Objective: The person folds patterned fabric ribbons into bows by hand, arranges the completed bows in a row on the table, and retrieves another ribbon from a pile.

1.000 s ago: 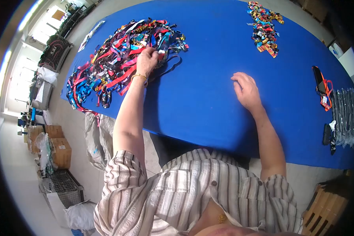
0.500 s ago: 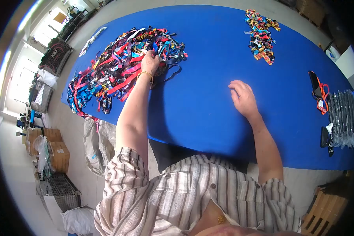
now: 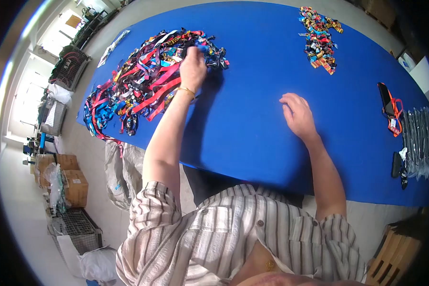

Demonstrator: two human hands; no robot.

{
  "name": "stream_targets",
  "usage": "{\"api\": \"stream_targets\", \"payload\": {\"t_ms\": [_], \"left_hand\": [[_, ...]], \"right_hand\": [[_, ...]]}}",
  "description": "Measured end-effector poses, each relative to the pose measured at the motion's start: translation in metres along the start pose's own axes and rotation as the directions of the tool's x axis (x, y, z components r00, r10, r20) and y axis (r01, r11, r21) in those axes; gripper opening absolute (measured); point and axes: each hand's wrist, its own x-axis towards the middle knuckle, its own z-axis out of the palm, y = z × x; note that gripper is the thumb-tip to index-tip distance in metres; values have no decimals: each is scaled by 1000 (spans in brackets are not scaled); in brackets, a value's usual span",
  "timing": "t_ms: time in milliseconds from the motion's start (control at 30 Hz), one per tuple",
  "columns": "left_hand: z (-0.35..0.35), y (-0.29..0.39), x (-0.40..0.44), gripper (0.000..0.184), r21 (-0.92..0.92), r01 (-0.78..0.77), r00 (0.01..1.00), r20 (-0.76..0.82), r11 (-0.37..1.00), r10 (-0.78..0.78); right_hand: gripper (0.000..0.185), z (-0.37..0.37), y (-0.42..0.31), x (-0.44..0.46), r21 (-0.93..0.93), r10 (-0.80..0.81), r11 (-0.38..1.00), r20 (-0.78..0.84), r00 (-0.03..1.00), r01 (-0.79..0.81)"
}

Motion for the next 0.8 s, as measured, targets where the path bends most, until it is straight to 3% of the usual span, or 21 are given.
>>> {"api": "stream_targets", "payload": {"t_ms": [33,167,267,400,600,800], "left_hand": [[5,13,-11,14,-35,-120,992,35,992,121],[36,67,-74,11,-34,-292,912,291,956,289],[51,104,-114,14,-53,-306,836,463,951,295],[64,130,-137,13,-140,-399,805,420,906,420],[64,144,-140,18,-194,-358,816,410,913,407],[56,154,-140,17,-233,-343,811,417,910,412]], "right_hand": [[21,0,0,0,4,0,1000,-4,1000,0],[24,0,0,0,-20,-9,1000,1,1000,9],[32,-2,-4,-1,-28,-6,1000,24,1000,7],[43,-7,-10,1,-24,-24,999,60,998,25],[50,-12,-8,1,62,-105,993,82,991,100],[35,-12,-9,-5,78,-1,997,73,997,-5]]}}
